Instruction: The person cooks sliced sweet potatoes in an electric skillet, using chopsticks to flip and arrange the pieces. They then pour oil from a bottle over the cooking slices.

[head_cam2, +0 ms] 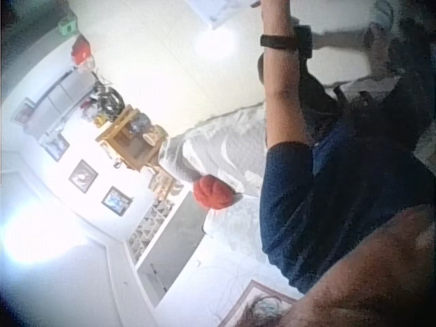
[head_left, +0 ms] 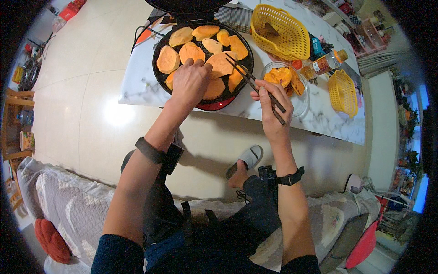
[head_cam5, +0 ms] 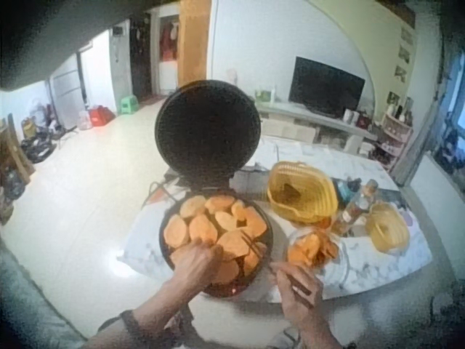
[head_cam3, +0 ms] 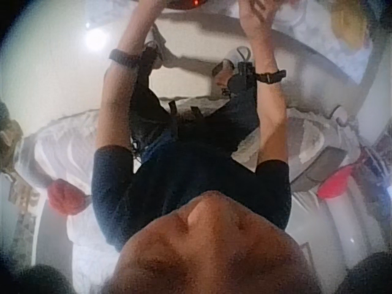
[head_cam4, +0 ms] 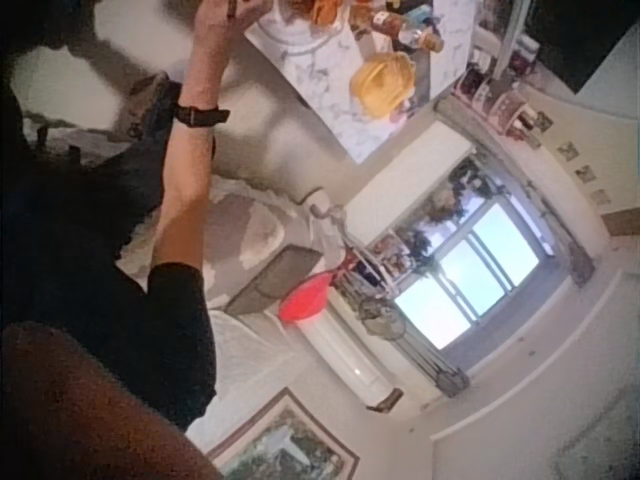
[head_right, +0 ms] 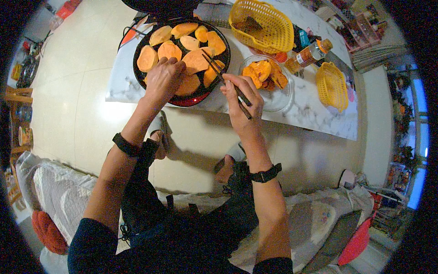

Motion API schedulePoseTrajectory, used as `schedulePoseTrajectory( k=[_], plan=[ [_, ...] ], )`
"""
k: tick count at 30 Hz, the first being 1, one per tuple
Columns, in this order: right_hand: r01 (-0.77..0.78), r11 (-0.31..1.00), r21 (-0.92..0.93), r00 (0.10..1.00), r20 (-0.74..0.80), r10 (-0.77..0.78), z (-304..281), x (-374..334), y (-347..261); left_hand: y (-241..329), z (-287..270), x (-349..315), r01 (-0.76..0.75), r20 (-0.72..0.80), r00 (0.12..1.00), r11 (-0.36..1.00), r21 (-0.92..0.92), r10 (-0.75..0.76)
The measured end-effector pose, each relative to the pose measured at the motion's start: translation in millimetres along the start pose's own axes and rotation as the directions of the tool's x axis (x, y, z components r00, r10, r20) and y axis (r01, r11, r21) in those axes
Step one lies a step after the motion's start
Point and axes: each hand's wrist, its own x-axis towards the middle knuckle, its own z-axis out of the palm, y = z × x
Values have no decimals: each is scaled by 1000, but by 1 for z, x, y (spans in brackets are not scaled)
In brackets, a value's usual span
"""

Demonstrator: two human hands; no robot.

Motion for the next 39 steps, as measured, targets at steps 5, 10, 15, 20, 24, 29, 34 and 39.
schedulePoseTrajectory(
  k=[5,10,15,20,24,29,34,39],
  plan=[
    [-11,999,-43,1000,27,12,1,0,1,2,-2,6,5,-17,1000,999,43,-4],
    [100,995,-11,994,-43,-100,-7,-7,-4,-1,-28,-2,31,-75,996,982,-186,-46],
    [186,787,-589,926,-162,-340,-66,-13,16,11,-45,-17,166,109,985,930,-328,-137],
    [41,763,-645,965,-174,-199,-108,-24,60,31,-49,-21,33,34,999,929,-370,-22],
    [-4,641,-767,987,-105,-119,-95,-37,80,42,-46,-20,7,-14,1000,925,-381,-13],
    [-77,522,-850,994,-103,-21,-71,-49,83,46,-39,-25,-98,-47,995,878,-468,86],
    [-7,323,-946,999,6,38,-67,-55,87,45,-47,-34,-183,-75,982,814,-551,171],
    [-230,596,-769,929,-356,-101,-125,6,97,41,-60,-38,-332,-189,943,806,-491,273]
  ],
)
